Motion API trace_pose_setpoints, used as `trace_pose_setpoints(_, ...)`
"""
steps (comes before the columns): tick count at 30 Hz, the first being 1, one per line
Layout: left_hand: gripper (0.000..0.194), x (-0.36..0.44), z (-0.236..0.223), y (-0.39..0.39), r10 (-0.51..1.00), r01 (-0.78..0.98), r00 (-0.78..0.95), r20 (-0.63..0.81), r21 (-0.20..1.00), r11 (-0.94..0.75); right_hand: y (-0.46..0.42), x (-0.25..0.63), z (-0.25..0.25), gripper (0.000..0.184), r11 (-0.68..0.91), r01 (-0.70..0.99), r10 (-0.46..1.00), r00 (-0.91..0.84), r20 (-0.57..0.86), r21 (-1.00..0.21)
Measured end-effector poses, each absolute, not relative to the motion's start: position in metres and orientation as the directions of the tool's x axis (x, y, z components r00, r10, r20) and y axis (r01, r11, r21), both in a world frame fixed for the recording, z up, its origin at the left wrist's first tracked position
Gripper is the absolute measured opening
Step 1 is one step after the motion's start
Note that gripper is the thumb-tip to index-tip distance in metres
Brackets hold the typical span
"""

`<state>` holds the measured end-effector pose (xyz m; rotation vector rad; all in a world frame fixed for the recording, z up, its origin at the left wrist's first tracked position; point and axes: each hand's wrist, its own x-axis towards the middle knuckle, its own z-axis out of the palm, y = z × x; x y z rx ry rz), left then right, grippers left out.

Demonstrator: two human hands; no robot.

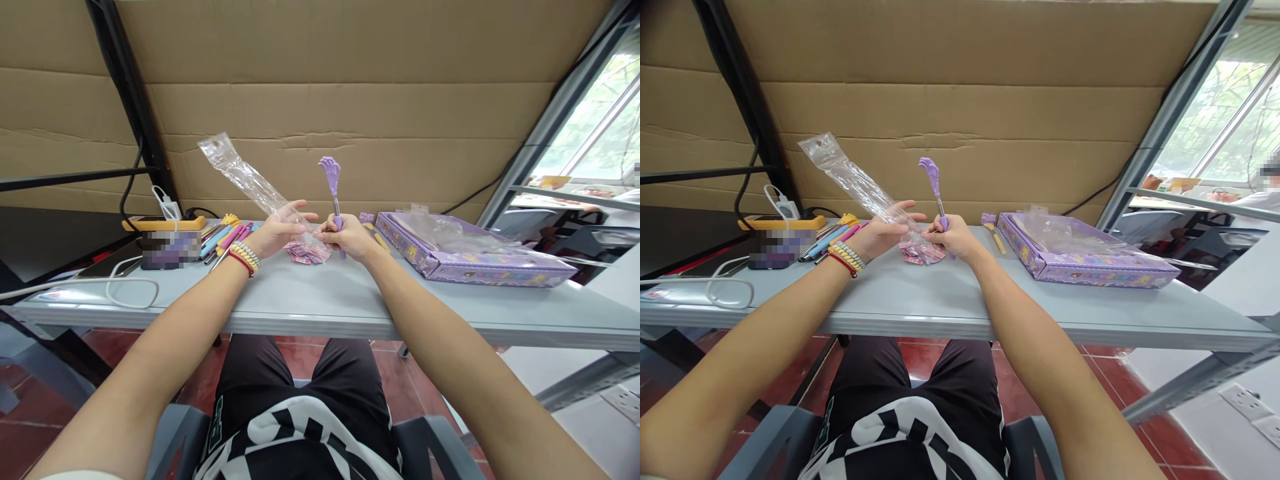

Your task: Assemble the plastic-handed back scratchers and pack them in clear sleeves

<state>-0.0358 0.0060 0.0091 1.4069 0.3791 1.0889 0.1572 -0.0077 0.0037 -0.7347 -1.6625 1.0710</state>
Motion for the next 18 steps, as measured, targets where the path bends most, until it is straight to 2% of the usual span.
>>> trace_pose_setpoints(2,0.053,-0.036,0.01,0.006,0.794,-0.366,0.47,0.385,0.904,-0.221,-0.007,0.157,0.002,0.054,0.442,0.034,0.853,-0.326,0.408,-0.896)
trace_pose_setpoints(4,0.044,-0.036,0.012,0.005,0.835,-0.358,0.393,0.385,0.9,-0.247,-0.005,0.158,0.002,0.051,0.483,0.173,0.857,-0.297,0.422,-0.858)
trace_pose_setpoints(7,0.039,-0.038,0.015,0.008,0.89,-0.389,0.25,0.382,0.881,-0.269,-0.003,0.16,0.003,0.047,0.509,0.517,0.857,-0.233,0.459,-0.688)
trace_pose_setpoints(9,0.039,-0.041,0.016,0.011,0.909,-0.429,0.177,0.378,0.86,-0.274,-0.003,0.163,0.004,0.047,0.479,0.683,0.858,-0.232,0.458,-0.552)
trace_pose_setpoints(14,0.041,-0.049,0.017,0.021,0.93,-0.472,0.003,0.368,0.82,-0.323,-0.002,0.17,0.007,0.041,0.424,0.826,0.884,-0.287,0.369,-0.371)
trace_pose_setpoints(18,0.036,-0.052,0.017,0.026,0.926,-0.491,-0.099,0.363,0.792,-0.363,-0.002,0.174,0.007,0.037,0.393,0.841,0.899,-0.267,0.347,-0.373)
